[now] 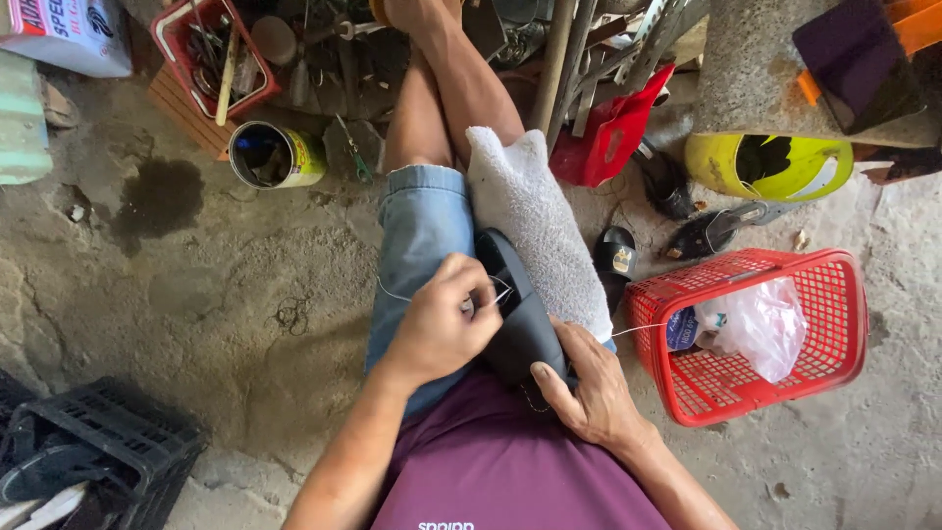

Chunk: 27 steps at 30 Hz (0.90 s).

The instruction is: The person sits on the floor and sews a black slide sandal using a needle and white thread. They hold the sandal on their lap, which is covered by a white cloth, and repeatedly push the needle through the sole and pull the thread to secure the stitching.

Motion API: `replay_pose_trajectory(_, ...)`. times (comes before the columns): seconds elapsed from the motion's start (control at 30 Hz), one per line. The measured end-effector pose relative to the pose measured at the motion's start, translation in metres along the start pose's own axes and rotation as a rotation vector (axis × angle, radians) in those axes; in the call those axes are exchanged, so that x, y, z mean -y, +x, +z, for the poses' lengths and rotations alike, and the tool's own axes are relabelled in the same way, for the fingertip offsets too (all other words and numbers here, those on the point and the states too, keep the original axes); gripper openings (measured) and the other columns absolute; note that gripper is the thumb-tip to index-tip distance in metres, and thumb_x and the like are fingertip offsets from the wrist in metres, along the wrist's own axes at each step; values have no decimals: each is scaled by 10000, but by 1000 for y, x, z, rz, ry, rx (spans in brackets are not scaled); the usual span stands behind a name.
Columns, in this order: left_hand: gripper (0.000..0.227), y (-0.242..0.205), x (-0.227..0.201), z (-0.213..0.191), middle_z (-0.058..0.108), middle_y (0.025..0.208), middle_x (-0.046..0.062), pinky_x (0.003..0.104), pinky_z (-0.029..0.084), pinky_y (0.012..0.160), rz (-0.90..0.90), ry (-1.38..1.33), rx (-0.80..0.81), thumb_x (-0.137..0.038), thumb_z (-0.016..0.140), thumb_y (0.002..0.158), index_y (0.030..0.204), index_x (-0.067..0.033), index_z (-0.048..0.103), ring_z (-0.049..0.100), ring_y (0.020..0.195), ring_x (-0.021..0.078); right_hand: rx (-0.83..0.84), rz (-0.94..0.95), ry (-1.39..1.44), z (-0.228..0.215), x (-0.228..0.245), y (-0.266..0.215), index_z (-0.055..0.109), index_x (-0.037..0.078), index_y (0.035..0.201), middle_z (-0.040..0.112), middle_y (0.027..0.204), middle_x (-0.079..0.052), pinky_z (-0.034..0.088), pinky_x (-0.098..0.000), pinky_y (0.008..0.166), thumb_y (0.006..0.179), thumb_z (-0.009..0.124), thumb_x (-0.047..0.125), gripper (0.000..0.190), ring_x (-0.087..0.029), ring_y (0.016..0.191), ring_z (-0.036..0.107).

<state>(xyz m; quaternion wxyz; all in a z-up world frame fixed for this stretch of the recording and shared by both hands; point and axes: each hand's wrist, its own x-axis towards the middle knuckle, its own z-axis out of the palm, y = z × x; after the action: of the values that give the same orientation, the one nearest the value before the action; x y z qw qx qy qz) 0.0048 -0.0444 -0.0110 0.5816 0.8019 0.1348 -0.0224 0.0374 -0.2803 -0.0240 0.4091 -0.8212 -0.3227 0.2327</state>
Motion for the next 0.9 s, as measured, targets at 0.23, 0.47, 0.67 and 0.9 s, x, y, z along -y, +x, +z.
replay_pose_trajectory(0.23,49,-66,29,-90,540,763,85,219,277,471,-57,-873,173,-84,544,821,792,-86,505,371,541,104,117,245,26,-23,-21,-9,592,50,1340,715,1116,-120,550,-367,812,881,636,545,677,-244,951,715)
replay_pose_trajectory(0.47,228,-99,47,-124,653,939,45,296,513,728,-443,193,-316,-207,685,912,1120,-125,734,642,769,145,-359,852,226,-62,-82,-2,608,139,791,444,581,30,297,-278,489,979,702,335,287,-80,546,392)
replay_pose_trajectory(0.67,374,-39,-7,-45,744,1144,46,370,599,673,40,223,-221,-137,729,882,1248,-214,730,752,860,264,-367,320,-321,-50,-81,2,749,61,1086,605,1386,-210,522,-511,906,948,814,224,224,-407,1057,650)
replay_pose_trajectory(0.9,244,-29,7,-5,722,820,98,417,588,602,51,245,80,-126,549,996,1175,-158,711,748,741,342,-151,-202,-429,-21,-5,43,641,155,1390,483,1502,-201,369,-576,1169,791,772,23,627,-463,1459,383)
